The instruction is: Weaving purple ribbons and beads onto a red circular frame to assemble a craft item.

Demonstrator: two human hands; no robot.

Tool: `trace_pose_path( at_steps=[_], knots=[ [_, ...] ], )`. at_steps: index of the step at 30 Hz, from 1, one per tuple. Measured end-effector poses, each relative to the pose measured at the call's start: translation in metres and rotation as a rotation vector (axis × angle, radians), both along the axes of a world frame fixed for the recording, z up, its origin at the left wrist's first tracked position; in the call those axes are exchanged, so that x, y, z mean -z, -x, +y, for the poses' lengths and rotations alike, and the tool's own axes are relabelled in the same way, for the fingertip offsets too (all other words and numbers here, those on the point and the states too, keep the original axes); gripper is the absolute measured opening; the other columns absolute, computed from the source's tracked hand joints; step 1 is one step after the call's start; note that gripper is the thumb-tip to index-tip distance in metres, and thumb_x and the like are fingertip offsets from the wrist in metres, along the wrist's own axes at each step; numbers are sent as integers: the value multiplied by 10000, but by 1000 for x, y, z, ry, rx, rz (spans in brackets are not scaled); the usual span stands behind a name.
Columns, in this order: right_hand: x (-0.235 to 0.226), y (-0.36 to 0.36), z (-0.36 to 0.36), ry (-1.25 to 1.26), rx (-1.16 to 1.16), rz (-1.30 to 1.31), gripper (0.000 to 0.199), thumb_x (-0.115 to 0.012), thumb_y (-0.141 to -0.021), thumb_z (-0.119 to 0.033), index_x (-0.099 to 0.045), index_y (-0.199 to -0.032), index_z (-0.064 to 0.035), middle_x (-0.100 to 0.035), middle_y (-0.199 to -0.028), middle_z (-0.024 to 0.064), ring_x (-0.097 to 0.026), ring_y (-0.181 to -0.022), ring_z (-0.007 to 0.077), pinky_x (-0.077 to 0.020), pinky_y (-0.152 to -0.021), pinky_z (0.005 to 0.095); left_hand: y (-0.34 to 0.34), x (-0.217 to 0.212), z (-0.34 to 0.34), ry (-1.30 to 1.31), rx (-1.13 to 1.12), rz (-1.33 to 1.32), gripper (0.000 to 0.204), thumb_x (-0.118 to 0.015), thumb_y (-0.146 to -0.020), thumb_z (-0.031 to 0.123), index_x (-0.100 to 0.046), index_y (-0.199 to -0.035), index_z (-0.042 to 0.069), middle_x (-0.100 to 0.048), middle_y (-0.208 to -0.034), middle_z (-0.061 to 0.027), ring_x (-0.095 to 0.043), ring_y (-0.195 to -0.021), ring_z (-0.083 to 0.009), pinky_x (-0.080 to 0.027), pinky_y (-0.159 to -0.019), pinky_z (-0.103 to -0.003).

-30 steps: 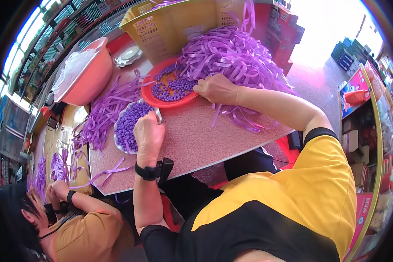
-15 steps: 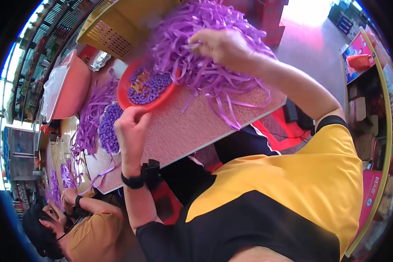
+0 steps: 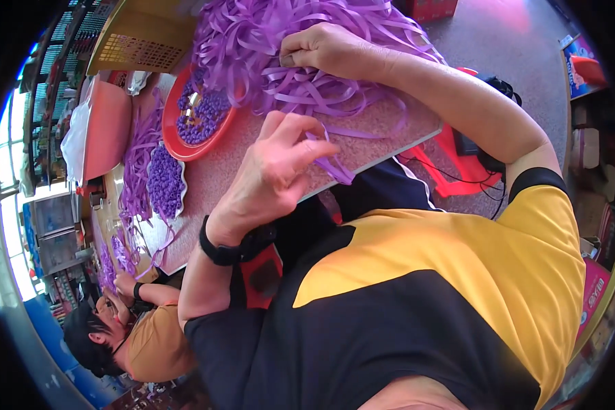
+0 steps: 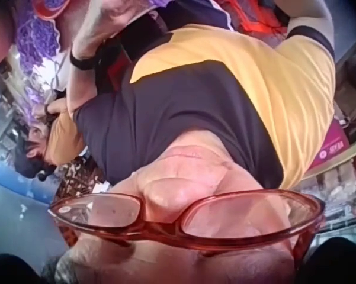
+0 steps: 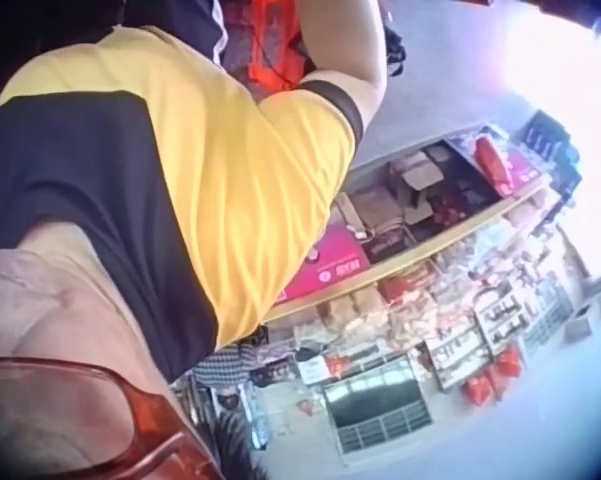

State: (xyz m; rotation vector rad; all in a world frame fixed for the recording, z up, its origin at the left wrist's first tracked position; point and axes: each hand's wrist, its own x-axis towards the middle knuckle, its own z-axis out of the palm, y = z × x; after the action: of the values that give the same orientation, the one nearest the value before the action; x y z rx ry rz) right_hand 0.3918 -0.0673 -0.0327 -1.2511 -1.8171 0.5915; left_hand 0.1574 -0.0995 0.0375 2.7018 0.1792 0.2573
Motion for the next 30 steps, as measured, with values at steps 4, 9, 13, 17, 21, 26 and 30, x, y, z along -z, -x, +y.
trace_pose_path(
  at_steps=[4,9,13,17,21,26,30],
  knots=[
    [6,5,-5,-205,35,-129,184,-643,-900,-216,-693,-1027,-94,-689,-807,121,-674,-768,290,-512,-708,404,-4,3,-17,-1,12,53,464,-774,-630,-12,-703,-1073,105,-586,-1149,-118,-542,-1030,-347,-491,-839,-412],
    [-6,11,-11,-436,68,-263,156,-642,-883,-213,-715,-1005,-150,-715,-924,89,-687,-795,321,-534,-701,432,7,26,-25,-46,-64,-68,385,-802,-644,8,-684,-1006,65,-619,-1141,-132,-553,-1021,-360,-481,-875,-407],
    [-31,11,-26,-534,133,-329,150,-672,-873,-152,-698,-1014,-110,-664,-895,85,-662,-796,310,-517,-731,407,28,33,-31,34,-87,-212,228,-769,-671,-24,-665,-865,30,-642,-1129,-98,-562,-1034,-308,-481,-856,-386],
    [-68,15,-47,-530,105,-228,145,-604,-985,-92,-734,-1040,-124,-729,-1030,87,-697,-821,262,-579,-708,382,67,27,-29,756,-270,-531,122,-695,-836,-19,-647,-933,36,-639,-1216,-174,-577,-1165,-276,-501,-841,-363],
    [-80,39,-62,141,-110,536,158,-662,-965,-136,-707,-1060,-18,-703,-977,51,-646,-815,106,-535,-681,266,91,21,-21,1073,-290,-942,111,-572,-988,146,-622,-1003,49,-632,-1185,-227,-560,-1224,-370,-526,-748,-328],
    [-65,122,-77,295,-324,352,273,-671,-936,-95,-668,-1207,-60,-710,-1001,61,-579,-612,68,-497,-544,248,123,8,-30,1335,-202,-1154,192,-531,-1030,237,-570,-1048,49,-625,-978,-158,-600,-1059,-346,-479,-588,-321],
    [-34,151,-65,319,-561,148,171,-646,-973,-185,-679,-1070,-48,-597,-734,-1,-502,-604,69,-437,-561,261,177,-2,-30,1552,-137,-1121,196,-469,-1066,225,-539,-1010,51,-372,-711,-14,-376,-669,-162,-383,-489,-280]
  ],
)
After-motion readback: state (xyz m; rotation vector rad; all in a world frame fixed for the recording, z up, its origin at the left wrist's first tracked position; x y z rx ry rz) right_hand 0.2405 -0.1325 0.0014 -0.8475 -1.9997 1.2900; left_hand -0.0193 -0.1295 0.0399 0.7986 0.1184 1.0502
